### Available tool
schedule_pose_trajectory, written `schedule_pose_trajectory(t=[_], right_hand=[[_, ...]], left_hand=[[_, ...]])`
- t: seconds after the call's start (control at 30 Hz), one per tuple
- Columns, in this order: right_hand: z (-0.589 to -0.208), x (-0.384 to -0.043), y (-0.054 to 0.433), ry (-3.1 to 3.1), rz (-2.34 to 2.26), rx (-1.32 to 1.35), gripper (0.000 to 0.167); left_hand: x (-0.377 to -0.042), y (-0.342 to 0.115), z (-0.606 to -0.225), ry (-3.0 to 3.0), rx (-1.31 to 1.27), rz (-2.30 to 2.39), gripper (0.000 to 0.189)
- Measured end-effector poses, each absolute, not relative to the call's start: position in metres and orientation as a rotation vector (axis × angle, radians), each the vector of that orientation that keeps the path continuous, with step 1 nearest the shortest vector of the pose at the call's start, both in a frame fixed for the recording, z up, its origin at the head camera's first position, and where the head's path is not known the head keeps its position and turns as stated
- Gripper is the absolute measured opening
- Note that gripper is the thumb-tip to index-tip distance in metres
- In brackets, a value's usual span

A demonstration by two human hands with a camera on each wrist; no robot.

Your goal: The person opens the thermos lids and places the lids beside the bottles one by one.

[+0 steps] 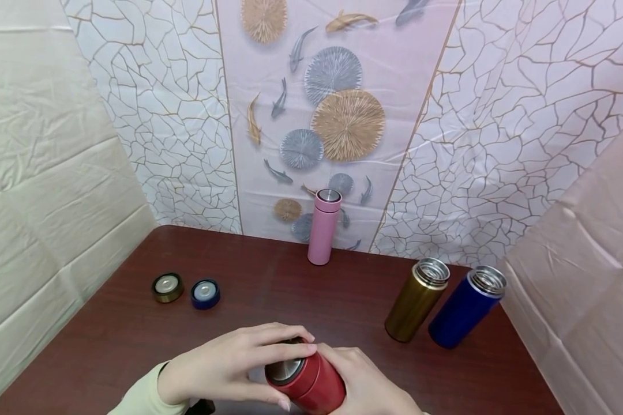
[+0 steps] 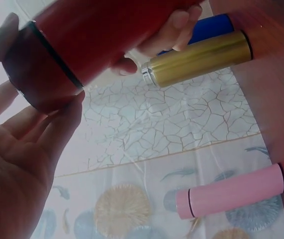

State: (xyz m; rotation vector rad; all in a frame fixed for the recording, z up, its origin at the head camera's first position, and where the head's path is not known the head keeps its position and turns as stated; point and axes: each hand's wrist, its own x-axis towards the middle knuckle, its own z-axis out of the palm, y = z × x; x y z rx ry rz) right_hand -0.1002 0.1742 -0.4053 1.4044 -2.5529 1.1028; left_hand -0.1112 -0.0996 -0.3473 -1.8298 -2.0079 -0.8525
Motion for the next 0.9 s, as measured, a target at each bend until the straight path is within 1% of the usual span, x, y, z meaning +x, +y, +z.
schedule_pose_trajectory(t=[0.3,0.53,0.6,0.73,0.8,0.9], right_hand=[[-0.407,-0.102,0.18,-2.498,0.955,1.388,0.059],[-0.403,-0.103,0.181,-2.483,0.877,1.354,0.068],[-0.404,-0.104,0.181,-2.416,0.786,1.329,0.071],[-0.403,-0.113,0.181,-2.27,0.62,1.197,0.082],[-0.403,-0.117,0.181,-2.244,0.578,1.139,0.085],[-0.403,-0.12,0.182,-2.271,0.577,1.116,0.085]], left_hand=[[-0.111,-0.094,-0.35,-1.912,-1.824,-0.838,0.067],[-0.106,-0.09,-0.348,-1.891,-1.768,-0.79,0.065],[-0.104,-0.088,-0.35,-1.888,-1.704,-0.742,0.065],[-0.106,-0.081,-0.354,-1.94,-1.494,-0.731,0.067],[-0.108,-0.078,-0.356,-1.979,-1.408,-0.784,0.067],[-0.111,-0.076,-0.357,-2.022,-1.361,-0.886,0.068]])
